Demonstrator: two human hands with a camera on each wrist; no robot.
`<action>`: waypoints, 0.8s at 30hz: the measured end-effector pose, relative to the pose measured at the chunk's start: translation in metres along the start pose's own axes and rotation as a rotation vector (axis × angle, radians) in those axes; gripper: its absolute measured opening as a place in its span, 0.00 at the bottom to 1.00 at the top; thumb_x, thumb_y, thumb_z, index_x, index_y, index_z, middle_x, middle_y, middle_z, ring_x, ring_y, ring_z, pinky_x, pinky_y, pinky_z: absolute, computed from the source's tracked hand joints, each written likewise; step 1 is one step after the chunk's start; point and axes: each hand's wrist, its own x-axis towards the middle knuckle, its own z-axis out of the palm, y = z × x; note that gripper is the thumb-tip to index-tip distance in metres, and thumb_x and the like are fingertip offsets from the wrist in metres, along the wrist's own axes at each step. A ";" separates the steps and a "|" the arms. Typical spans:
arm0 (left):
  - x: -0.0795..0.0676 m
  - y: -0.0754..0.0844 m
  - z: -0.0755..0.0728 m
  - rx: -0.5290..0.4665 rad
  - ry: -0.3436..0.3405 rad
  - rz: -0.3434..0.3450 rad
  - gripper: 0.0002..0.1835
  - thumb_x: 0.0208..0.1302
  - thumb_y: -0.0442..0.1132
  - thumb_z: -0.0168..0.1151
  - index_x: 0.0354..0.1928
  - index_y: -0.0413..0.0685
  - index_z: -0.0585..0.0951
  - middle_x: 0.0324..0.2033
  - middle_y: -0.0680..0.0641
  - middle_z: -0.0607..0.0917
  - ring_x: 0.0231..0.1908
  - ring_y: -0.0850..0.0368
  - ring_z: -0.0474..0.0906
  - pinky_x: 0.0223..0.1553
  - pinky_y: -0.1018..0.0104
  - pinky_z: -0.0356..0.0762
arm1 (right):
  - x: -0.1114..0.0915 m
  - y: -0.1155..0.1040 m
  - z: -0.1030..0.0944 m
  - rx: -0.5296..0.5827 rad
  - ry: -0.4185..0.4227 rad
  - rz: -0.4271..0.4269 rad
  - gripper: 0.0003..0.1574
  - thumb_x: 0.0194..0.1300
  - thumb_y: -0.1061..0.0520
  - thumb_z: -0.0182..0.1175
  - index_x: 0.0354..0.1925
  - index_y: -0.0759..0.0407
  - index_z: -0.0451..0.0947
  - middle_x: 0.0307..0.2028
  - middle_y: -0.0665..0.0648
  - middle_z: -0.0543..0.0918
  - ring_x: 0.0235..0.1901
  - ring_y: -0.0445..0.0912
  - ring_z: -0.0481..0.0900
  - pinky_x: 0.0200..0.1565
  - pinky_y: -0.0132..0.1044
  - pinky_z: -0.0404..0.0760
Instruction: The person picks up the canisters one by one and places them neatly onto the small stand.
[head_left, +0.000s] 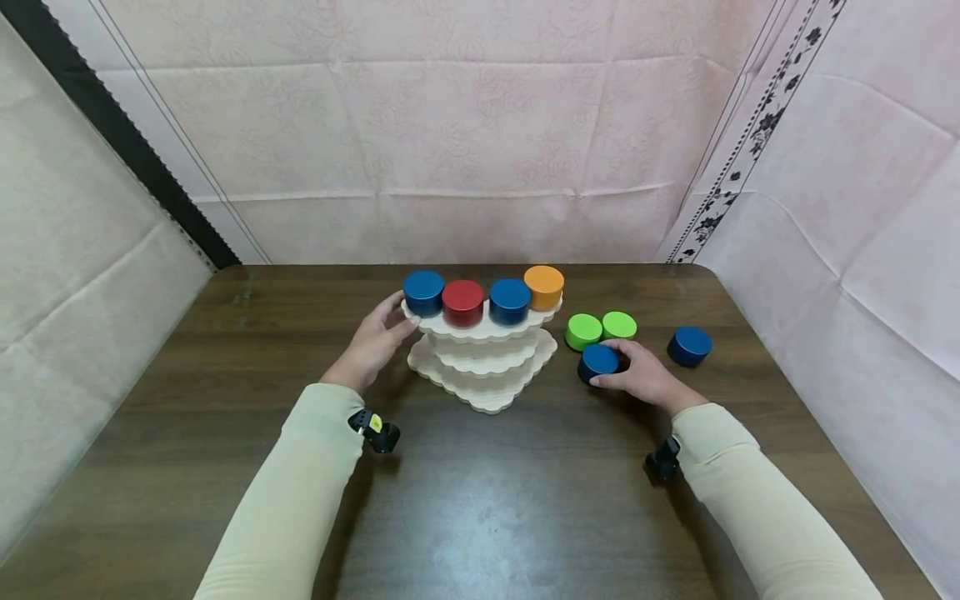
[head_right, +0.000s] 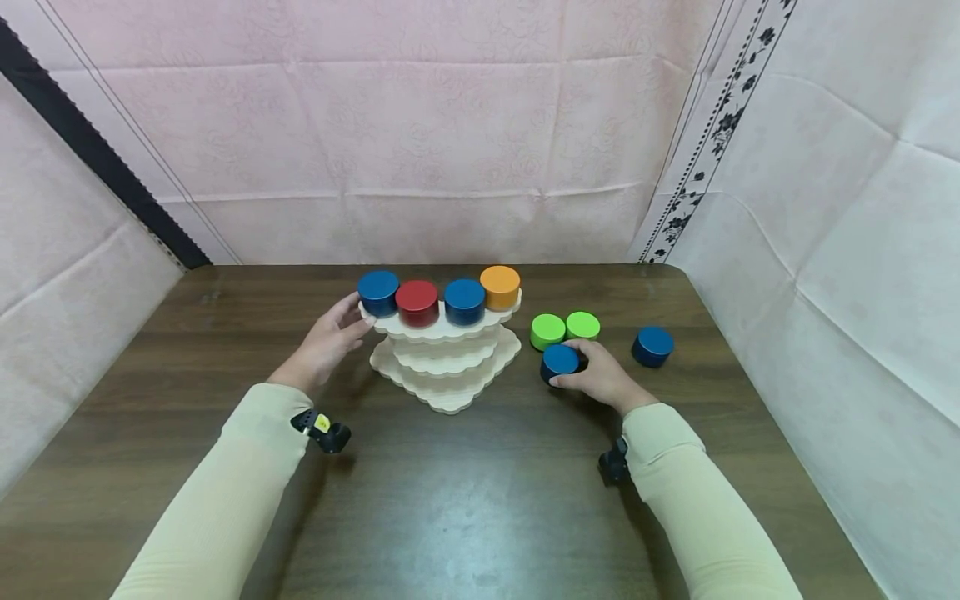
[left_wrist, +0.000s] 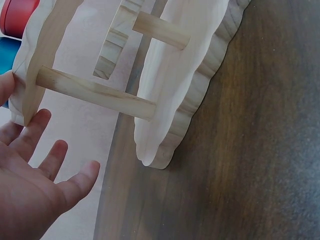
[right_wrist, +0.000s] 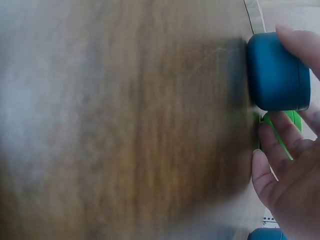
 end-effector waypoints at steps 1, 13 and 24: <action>0.000 0.000 0.000 -0.001 0.000 0.000 0.36 0.72 0.48 0.53 0.76 0.57 0.51 0.74 0.45 0.57 0.72 0.45 0.53 0.67 0.45 0.59 | 0.000 0.000 0.000 0.002 -0.002 -0.005 0.48 0.60 0.45 0.67 0.67 0.66 0.59 0.65 0.71 0.62 0.62 0.65 0.61 0.63 0.64 0.61; 0.001 -0.001 0.000 0.007 0.003 0.003 0.36 0.72 0.48 0.53 0.76 0.56 0.51 0.73 0.44 0.57 0.72 0.44 0.53 0.67 0.44 0.59 | -0.004 0.000 0.003 -0.025 0.047 -0.034 0.45 0.59 0.47 0.68 0.65 0.66 0.63 0.62 0.71 0.63 0.59 0.63 0.63 0.60 0.62 0.64; 0.001 -0.001 0.000 -0.005 0.005 0.004 0.36 0.72 0.47 0.53 0.76 0.56 0.51 0.73 0.43 0.58 0.72 0.45 0.54 0.67 0.45 0.59 | -0.010 -0.011 0.004 -0.071 0.124 -0.085 0.44 0.59 0.51 0.68 0.66 0.68 0.62 0.62 0.70 0.61 0.58 0.62 0.61 0.59 0.61 0.67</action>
